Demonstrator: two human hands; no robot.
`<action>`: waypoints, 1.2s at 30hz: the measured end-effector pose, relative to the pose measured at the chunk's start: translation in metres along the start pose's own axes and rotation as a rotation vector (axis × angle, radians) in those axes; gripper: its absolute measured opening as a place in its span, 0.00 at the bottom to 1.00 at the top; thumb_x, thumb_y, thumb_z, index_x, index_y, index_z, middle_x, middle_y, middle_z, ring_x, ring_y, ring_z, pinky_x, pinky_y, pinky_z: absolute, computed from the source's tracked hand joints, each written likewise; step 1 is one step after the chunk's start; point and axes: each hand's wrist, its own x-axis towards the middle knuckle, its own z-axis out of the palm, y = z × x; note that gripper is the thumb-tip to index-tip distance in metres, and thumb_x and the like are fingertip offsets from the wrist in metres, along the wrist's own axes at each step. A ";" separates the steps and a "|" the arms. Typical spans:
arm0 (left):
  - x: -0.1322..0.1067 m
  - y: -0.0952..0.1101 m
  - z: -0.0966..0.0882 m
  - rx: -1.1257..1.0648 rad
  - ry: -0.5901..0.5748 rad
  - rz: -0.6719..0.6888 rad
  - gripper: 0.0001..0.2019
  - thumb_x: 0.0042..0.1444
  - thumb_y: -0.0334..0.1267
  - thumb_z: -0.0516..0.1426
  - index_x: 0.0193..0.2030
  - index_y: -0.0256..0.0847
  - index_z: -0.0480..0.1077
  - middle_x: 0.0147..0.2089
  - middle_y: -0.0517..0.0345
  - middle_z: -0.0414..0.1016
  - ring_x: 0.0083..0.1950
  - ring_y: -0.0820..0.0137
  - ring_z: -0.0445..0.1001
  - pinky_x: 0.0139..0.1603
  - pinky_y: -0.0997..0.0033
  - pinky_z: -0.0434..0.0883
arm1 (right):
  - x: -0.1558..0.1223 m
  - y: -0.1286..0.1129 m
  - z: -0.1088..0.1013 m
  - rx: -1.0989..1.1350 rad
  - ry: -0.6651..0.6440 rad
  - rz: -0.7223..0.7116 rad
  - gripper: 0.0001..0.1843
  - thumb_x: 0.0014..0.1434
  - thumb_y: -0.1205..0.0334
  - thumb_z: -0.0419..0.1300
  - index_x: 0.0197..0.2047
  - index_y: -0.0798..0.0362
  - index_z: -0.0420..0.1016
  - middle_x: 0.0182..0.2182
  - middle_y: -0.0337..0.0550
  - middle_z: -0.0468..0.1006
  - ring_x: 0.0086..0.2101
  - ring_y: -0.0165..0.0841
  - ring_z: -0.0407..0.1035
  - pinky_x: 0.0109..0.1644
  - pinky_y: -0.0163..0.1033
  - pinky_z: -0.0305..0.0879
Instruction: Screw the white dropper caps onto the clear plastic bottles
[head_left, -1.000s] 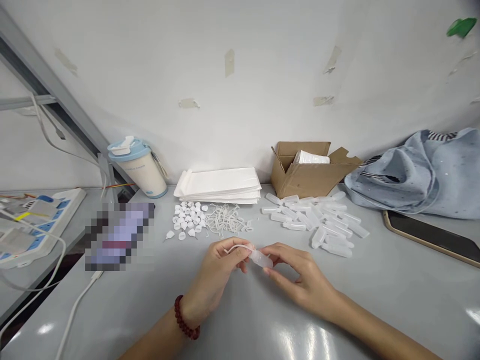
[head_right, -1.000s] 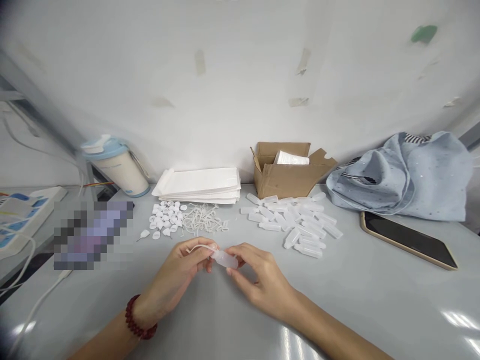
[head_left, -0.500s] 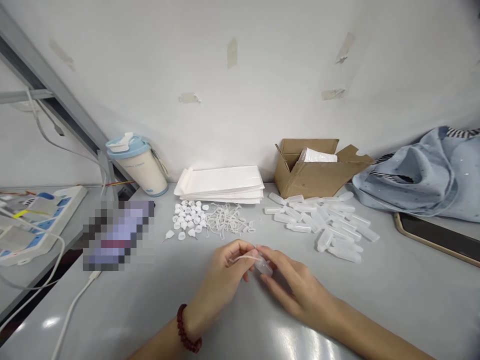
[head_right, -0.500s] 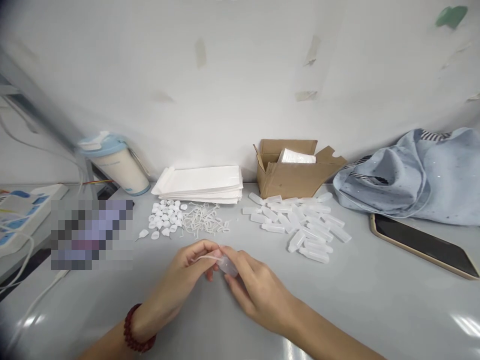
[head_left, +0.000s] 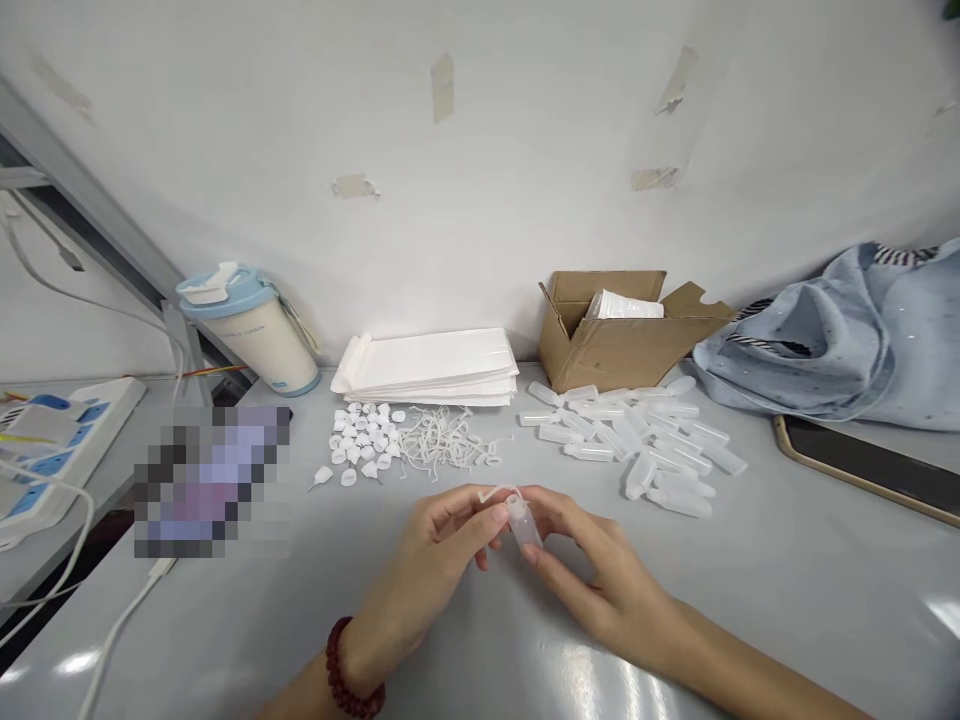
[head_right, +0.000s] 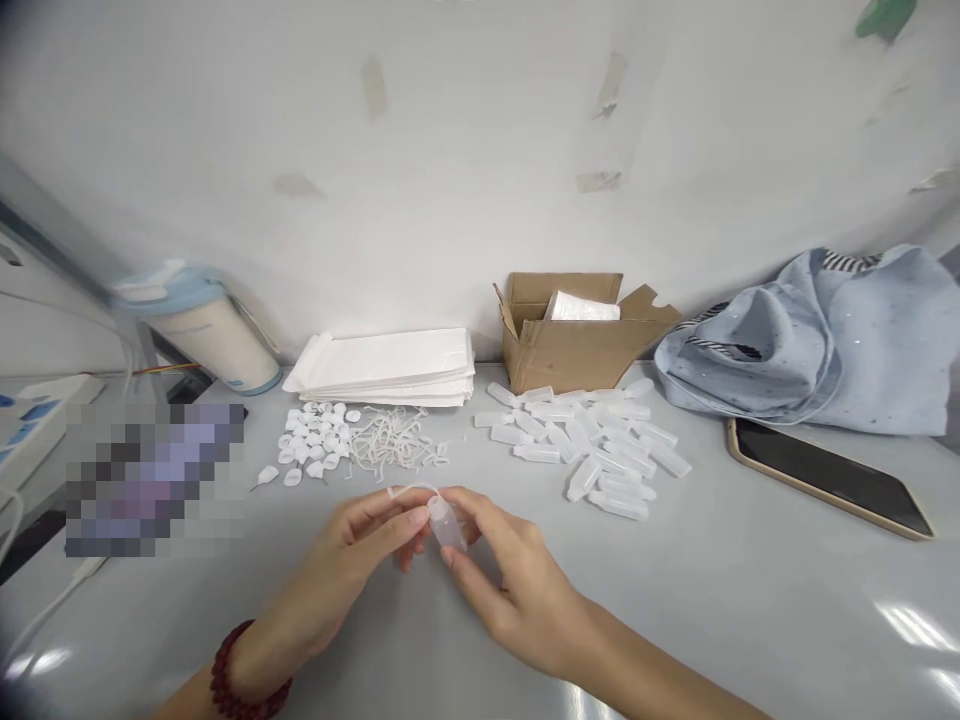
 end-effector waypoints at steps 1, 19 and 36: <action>0.000 -0.001 0.000 0.010 0.000 -0.003 0.14 0.57 0.48 0.58 0.42 0.42 0.76 0.28 0.60 0.68 0.30 0.72 0.65 0.34 0.72 0.65 | 0.000 -0.001 -0.001 0.038 0.001 0.025 0.22 0.64 0.66 0.51 0.61 0.47 0.58 0.43 0.45 0.76 0.39 0.34 0.71 0.45 0.43 0.71; -0.003 0.003 0.004 0.261 0.109 0.193 0.06 0.55 0.40 0.58 0.33 0.42 0.75 0.29 0.59 0.76 0.31 0.69 0.72 0.35 0.71 0.68 | -0.001 -0.004 0.005 0.427 -0.081 0.268 0.18 0.66 0.57 0.50 0.57 0.50 0.62 0.35 0.44 0.73 0.35 0.33 0.71 0.36 0.39 0.69; -0.001 -0.003 0.007 0.180 0.092 0.093 0.12 0.58 0.47 0.55 0.40 0.42 0.72 0.30 0.60 0.72 0.29 0.73 0.68 0.32 0.74 0.67 | -0.002 -0.003 0.008 0.250 -0.017 0.248 0.14 0.67 0.61 0.49 0.55 0.47 0.59 0.38 0.41 0.75 0.34 0.30 0.69 0.33 0.35 0.65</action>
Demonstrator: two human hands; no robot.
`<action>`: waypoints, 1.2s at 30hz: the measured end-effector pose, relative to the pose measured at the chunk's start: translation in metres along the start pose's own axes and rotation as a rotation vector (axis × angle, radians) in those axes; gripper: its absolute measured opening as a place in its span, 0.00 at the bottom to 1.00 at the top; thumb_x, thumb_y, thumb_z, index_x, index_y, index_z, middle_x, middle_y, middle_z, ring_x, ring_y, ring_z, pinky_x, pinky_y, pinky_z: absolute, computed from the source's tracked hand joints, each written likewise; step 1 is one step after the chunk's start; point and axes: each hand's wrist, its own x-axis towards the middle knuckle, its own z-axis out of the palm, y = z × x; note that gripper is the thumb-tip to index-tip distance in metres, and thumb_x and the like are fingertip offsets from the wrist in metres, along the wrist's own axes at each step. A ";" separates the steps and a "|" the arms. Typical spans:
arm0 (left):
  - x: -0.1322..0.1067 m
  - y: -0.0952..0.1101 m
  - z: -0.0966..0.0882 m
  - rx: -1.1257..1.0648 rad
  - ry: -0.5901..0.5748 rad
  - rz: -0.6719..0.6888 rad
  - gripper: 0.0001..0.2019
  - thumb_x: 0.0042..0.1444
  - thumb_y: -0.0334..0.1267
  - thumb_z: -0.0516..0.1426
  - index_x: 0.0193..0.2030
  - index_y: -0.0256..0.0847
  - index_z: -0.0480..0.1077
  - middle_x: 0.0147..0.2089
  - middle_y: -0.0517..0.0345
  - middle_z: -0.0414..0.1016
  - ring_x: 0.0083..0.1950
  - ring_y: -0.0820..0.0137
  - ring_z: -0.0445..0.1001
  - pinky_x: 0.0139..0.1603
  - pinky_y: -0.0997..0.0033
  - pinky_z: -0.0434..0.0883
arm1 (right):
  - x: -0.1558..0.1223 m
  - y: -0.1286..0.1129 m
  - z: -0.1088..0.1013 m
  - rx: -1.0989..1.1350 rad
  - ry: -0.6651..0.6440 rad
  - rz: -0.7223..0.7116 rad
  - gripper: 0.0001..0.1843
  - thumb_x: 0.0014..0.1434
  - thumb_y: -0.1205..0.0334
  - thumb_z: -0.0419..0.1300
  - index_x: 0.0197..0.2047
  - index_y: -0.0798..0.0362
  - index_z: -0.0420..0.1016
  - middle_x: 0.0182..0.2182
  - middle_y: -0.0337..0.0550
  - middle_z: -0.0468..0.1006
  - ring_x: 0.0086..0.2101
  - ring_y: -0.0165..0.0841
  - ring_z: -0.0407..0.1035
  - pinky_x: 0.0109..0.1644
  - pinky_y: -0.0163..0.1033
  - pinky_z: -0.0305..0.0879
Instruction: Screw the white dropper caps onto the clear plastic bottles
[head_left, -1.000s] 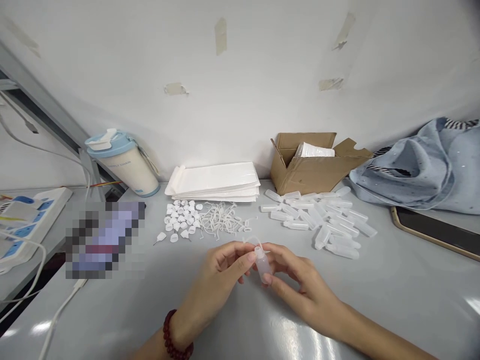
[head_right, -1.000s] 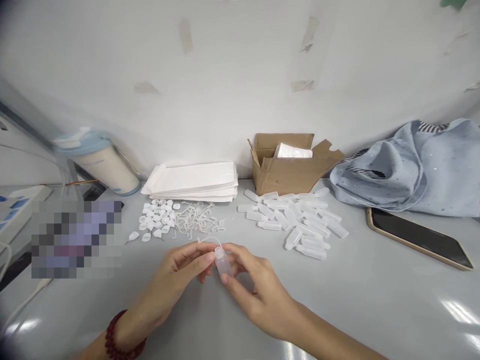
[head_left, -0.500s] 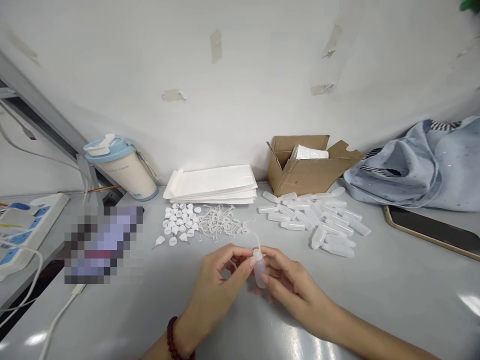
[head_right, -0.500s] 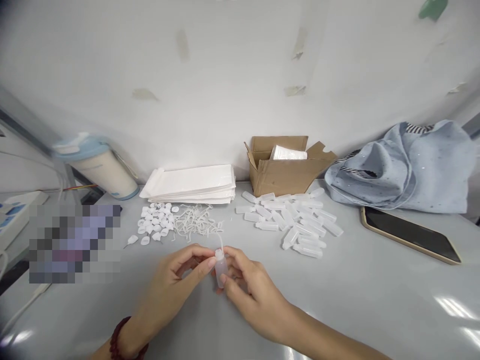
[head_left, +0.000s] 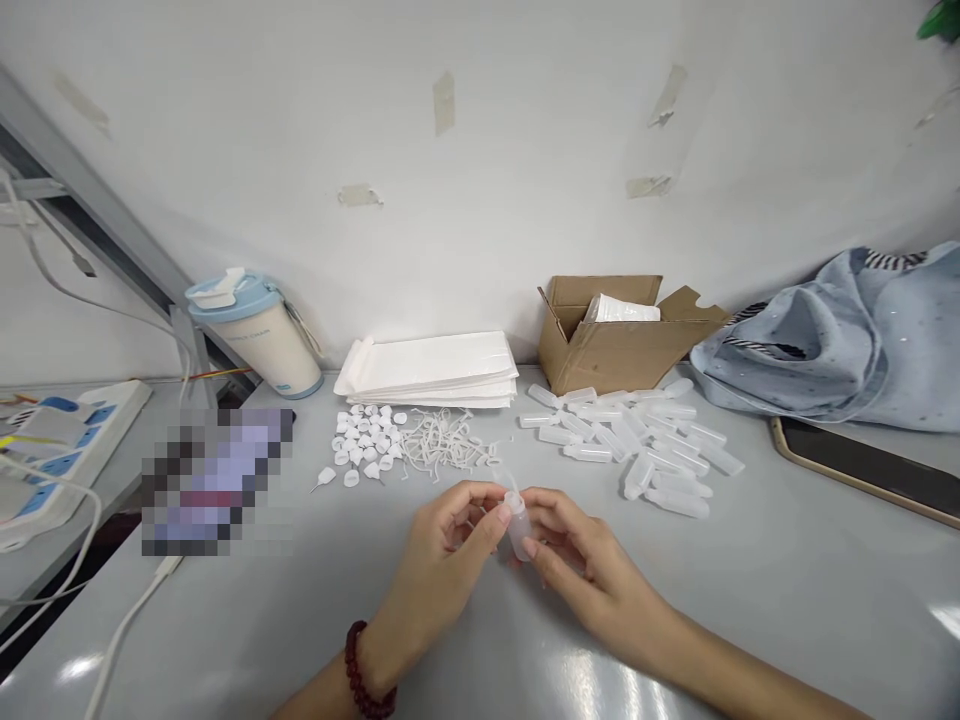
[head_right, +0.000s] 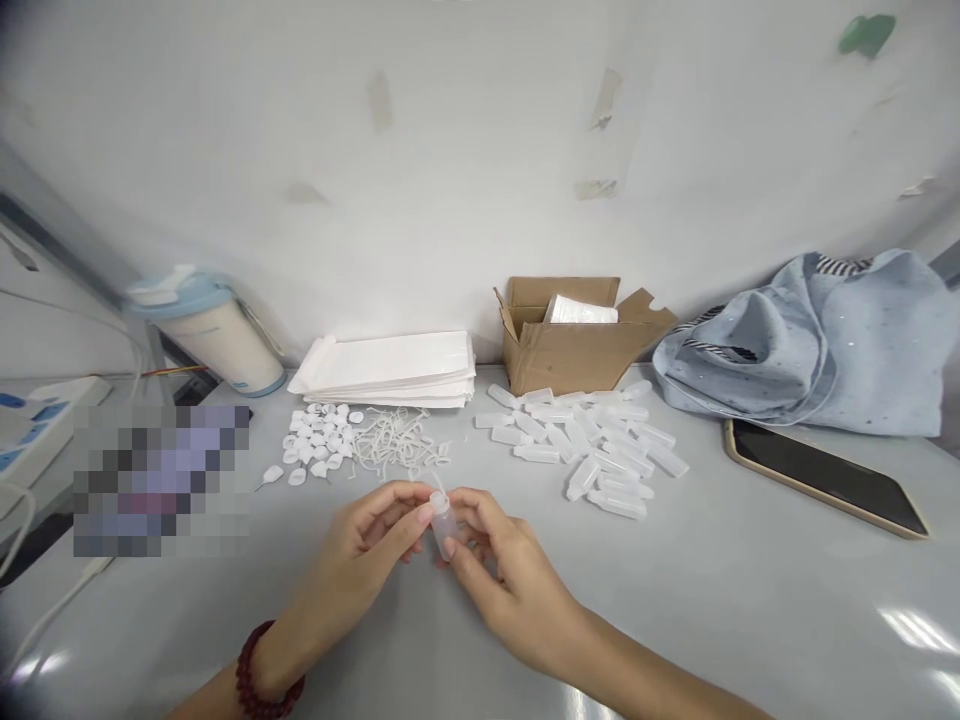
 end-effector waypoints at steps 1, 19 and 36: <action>0.000 0.000 0.000 0.009 -0.003 0.007 0.11 0.58 0.47 0.55 0.38 0.41 0.72 0.30 0.60 0.72 0.29 0.73 0.68 0.32 0.74 0.67 | -0.001 0.001 0.001 -0.015 0.019 -0.001 0.15 0.66 0.61 0.49 0.56 0.47 0.57 0.39 0.42 0.75 0.33 0.30 0.69 0.33 0.35 0.65; 0.002 -0.010 0.003 0.236 0.055 0.206 0.07 0.59 0.38 0.54 0.36 0.41 0.73 0.35 0.58 0.74 0.34 0.70 0.72 0.32 0.72 0.70 | 0.009 -0.002 -0.003 0.393 0.025 0.213 0.17 0.58 0.56 0.61 0.49 0.51 0.69 0.37 0.44 0.77 0.34 0.33 0.75 0.38 0.39 0.71; 0.002 -0.022 0.002 0.654 0.011 0.809 0.27 0.55 0.35 0.61 0.60 0.39 0.59 0.59 0.44 0.64 0.60 0.59 0.62 0.59 0.55 0.67 | 0.015 0.003 -0.009 0.890 -0.071 0.212 0.13 0.62 0.65 0.57 0.49 0.57 0.74 0.43 0.50 0.79 0.45 0.37 0.74 0.52 0.42 0.65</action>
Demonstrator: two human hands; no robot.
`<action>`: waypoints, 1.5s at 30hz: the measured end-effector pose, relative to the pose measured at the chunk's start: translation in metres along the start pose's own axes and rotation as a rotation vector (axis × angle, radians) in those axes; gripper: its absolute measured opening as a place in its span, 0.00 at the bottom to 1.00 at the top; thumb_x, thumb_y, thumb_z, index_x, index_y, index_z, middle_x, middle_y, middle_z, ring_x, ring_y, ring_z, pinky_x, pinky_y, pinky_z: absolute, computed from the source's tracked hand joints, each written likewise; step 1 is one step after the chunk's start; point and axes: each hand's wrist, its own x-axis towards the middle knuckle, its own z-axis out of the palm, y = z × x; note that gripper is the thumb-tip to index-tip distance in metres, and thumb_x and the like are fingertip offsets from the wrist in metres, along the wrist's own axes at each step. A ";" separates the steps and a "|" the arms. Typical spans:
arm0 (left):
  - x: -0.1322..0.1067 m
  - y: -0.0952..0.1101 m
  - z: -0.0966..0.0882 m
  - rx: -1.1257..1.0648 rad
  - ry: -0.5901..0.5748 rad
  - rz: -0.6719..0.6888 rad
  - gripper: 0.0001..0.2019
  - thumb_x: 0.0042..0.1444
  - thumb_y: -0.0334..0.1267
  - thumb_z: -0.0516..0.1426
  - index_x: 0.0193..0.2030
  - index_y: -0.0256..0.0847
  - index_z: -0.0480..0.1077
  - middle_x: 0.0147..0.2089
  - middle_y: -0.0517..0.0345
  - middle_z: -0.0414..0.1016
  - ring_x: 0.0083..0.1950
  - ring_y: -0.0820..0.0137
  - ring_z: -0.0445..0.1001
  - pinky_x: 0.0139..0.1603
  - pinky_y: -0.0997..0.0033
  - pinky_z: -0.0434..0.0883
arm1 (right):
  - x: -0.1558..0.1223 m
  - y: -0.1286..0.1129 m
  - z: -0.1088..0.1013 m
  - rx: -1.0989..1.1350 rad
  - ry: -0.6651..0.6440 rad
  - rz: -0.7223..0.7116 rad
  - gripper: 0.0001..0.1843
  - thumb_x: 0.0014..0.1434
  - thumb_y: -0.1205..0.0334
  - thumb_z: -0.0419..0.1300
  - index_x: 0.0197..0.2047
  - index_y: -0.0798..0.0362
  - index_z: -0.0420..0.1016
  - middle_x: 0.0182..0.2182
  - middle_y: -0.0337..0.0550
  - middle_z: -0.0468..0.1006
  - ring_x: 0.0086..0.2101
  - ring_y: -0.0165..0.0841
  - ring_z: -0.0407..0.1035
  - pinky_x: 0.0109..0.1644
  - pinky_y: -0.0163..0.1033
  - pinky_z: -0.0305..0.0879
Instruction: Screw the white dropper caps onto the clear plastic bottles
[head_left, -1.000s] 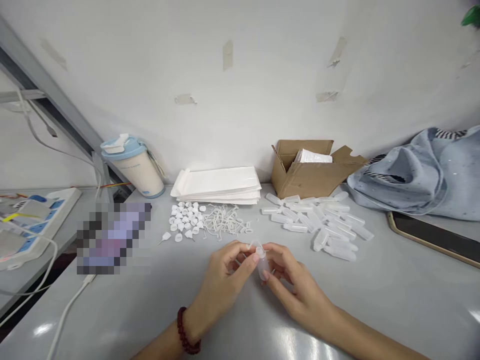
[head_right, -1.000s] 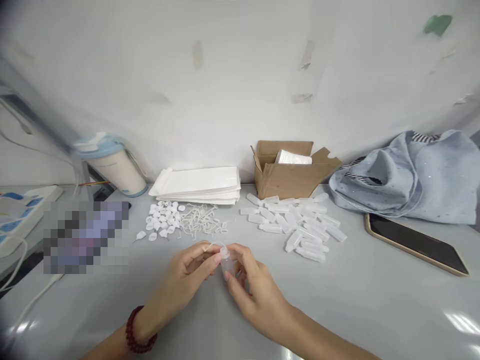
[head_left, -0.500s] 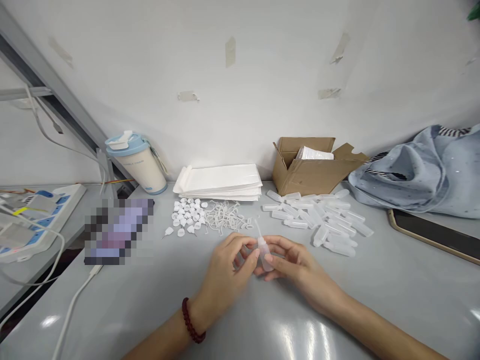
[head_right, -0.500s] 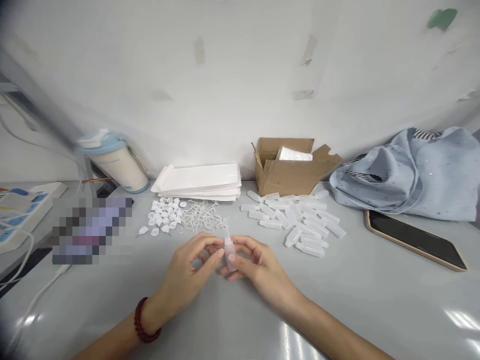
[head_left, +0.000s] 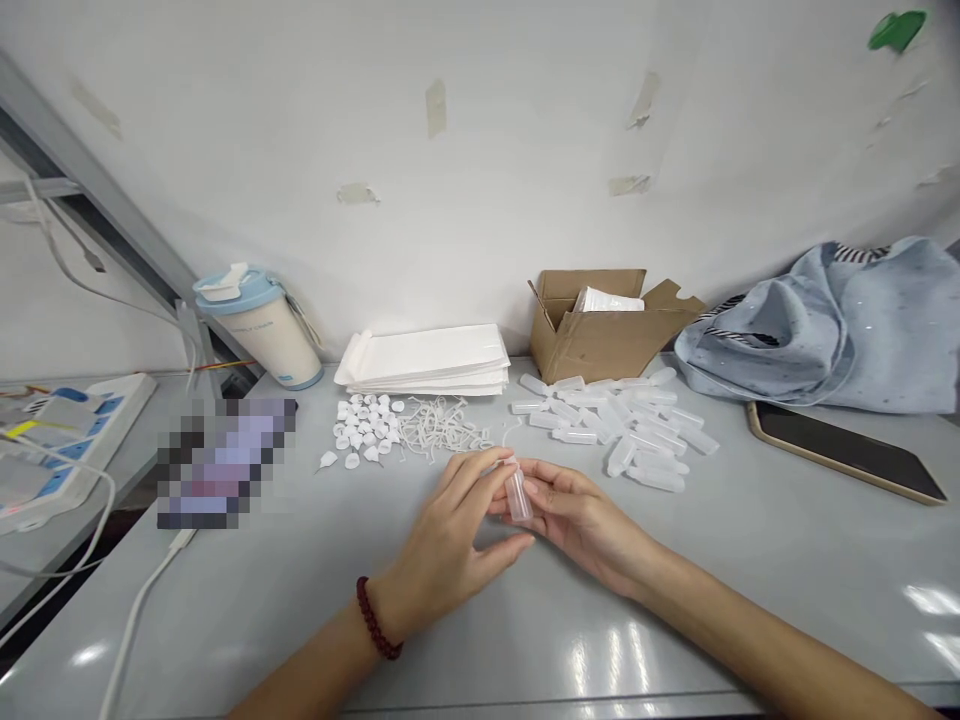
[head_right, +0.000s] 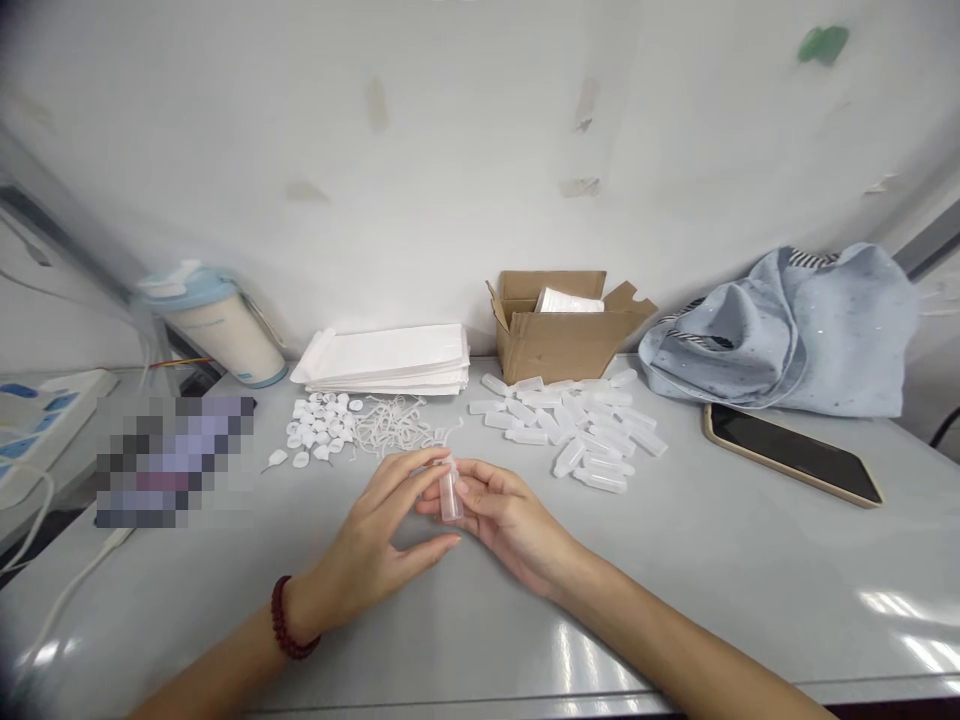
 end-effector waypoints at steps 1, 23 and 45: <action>0.000 -0.001 0.000 0.014 0.014 0.012 0.26 0.55 0.34 0.61 0.59 0.39 0.59 0.59 0.44 0.64 0.60 0.59 0.62 0.59 0.54 0.67 | 0.000 0.000 0.000 0.009 -0.009 -0.001 0.13 0.63 0.65 0.57 0.49 0.57 0.74 0.43 0.51 0.79 0.45 0.37 0.74 0.52 0.42 0.66; -0.077 -0.039 -0.122 0.328 -0.215 -0.291 0.22 0.54 0.43 0.60 0.57 0.50 0.67 0.55 0.55 0.74 0.59 0.56 0.67 0.56 0.52 0.69 | -0.004 -0.006 0.002 -0.323 0.092 -0.040 0.11 0.56 0.57 0.64 0.40 0.55 0.79 0.34 0.45 0.80 0.33 0.35 0.75 0.44 0.44 0.67; -0.091 -0.076 -0.154 0.284 -0.429 -0.431 0.22 0.56 0.39 0.56 0.59 0.52 0.66 0.63 0.58 0.67 0.65 0.58 0.60 0.60 0.52 0.65 | 0.002 -0.005 -0.005 -0.456 0.152 -0.047 0.10 0.56 0.56 0.62 0.35 0.55 0.77 0.28 0.43 0.77 0.27 0.30 0.68 0.33 0.38 0.62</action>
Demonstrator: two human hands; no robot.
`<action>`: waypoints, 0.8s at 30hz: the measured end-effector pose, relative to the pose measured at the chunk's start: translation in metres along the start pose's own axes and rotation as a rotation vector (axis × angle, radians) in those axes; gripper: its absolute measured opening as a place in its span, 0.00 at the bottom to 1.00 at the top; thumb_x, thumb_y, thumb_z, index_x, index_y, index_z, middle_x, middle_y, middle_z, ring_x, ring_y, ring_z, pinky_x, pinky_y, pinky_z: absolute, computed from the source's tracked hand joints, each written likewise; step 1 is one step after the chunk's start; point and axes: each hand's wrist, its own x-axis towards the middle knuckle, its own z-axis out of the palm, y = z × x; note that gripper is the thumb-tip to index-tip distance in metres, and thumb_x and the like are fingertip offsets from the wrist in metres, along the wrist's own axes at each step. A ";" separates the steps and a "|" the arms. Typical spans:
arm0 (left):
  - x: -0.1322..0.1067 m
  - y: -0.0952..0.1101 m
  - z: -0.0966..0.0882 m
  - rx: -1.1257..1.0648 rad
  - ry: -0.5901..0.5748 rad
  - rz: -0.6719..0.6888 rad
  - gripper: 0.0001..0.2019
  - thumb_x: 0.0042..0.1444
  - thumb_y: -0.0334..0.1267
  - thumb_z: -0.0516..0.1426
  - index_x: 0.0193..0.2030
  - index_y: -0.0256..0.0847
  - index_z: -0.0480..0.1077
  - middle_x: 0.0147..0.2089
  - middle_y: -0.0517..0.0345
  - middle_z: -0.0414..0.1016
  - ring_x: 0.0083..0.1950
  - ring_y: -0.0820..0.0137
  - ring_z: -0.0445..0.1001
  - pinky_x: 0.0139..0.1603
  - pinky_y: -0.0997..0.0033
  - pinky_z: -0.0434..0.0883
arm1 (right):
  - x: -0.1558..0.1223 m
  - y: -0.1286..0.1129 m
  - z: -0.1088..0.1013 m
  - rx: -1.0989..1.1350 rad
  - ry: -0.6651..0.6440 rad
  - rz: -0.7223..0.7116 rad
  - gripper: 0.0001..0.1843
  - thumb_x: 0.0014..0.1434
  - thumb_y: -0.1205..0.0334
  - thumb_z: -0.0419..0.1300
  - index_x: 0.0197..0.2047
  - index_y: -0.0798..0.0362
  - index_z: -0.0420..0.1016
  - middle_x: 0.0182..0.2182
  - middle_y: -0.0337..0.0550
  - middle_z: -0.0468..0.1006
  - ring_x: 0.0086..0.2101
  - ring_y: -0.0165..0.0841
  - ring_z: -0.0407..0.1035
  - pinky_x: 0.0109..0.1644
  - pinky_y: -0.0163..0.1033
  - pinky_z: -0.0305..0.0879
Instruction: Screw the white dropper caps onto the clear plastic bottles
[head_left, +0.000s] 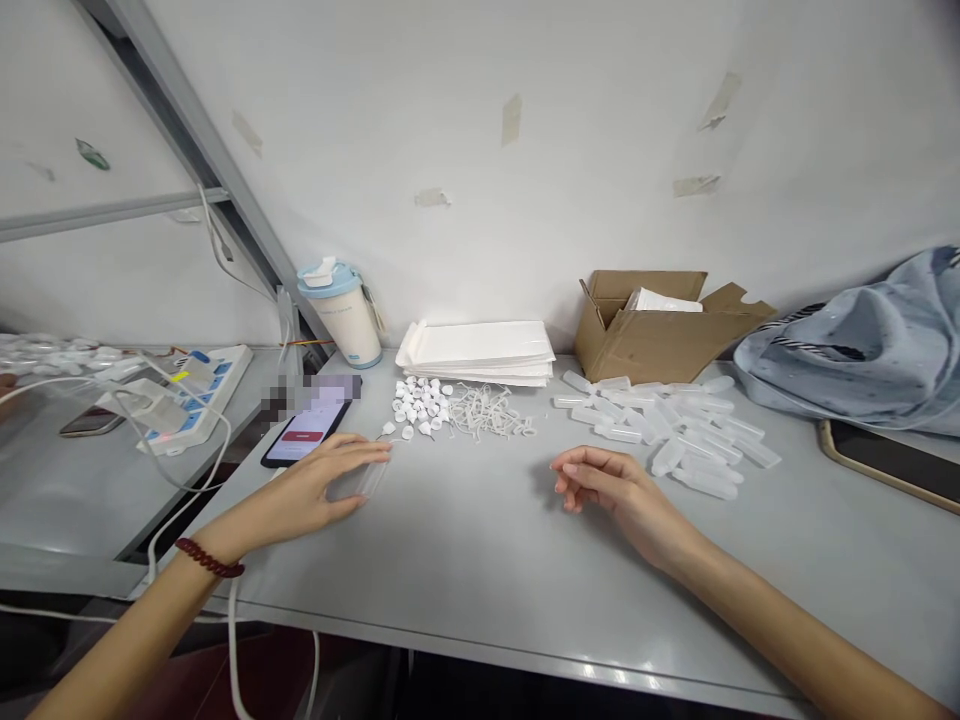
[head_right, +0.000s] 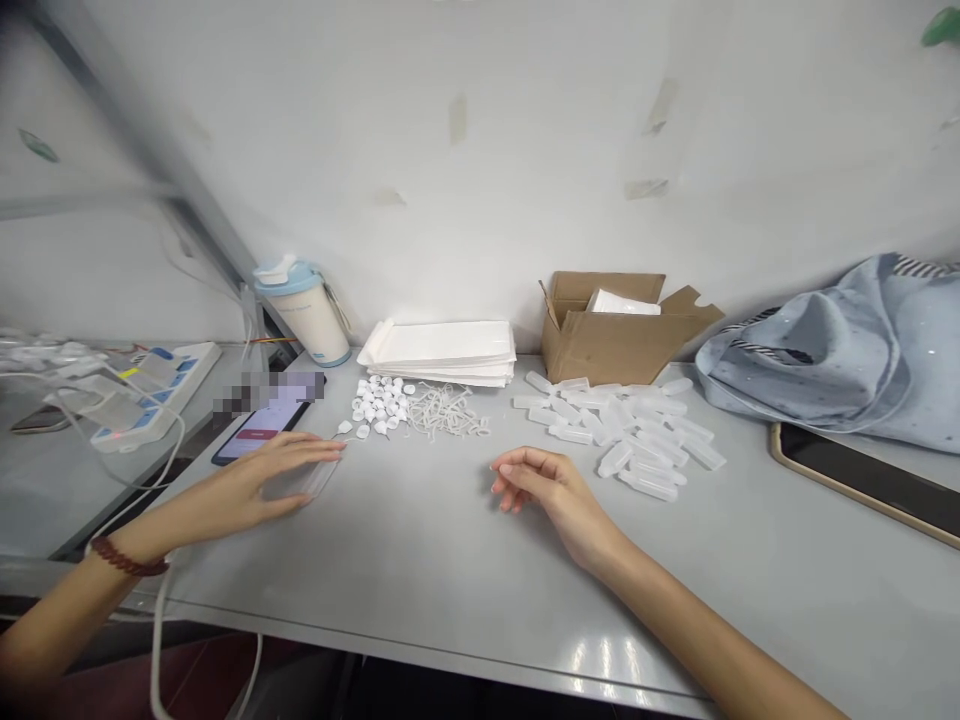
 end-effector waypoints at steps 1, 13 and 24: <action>0.000 0.000 0.000 -0.003 0.008 0.007 0.22 0.56 0.39 0.56 0.59 0.52 0.66 0.63 0.58 0.67 0.65 0.58 0.61 0.60 0.51 0.65 | 0.000 0.000 -0.001 -0.001 0.003 -0.002 0.10 0.56 0.56 0.62 0.35 0.55 0.77 0.28 0.43 0.76 0.27 0.30 0.68 0.33 0.38 0.62; -0.001 0.004 -0.002 -0.025 0.060 0.007 0.23 0.54 0.41 0.59 0.58 0.52 0.67 0.61 0.55 0.69 0.64 0.57 0.63 0.60 0.51 0.66 | -0.003 -0.008 0.001 -0.013 0.011 0.016 0.11 0.54 0.54 0.63 0.32 0.54 0.77 0.25 0.41 0.75 0.25 0.30 0.66 0.33 0.39 0.61; 0.010 0.035 -0.013 -0.067 0.237 -0.041 0.19 0.60 0.49 0.52 0.57 0.50 0.67 0.59 0.55 0.70 0.60 0.56 0.68 0.59 0.51 0.66 | -0.001 -0.011 -0.007 -0.024 0.042 -0.019 0.10 0.55 0.55 0.63 0.31 0.53 0.77 0.24 0.40 0.75 0.25 0.30 0.66 0.33 0.39 0.62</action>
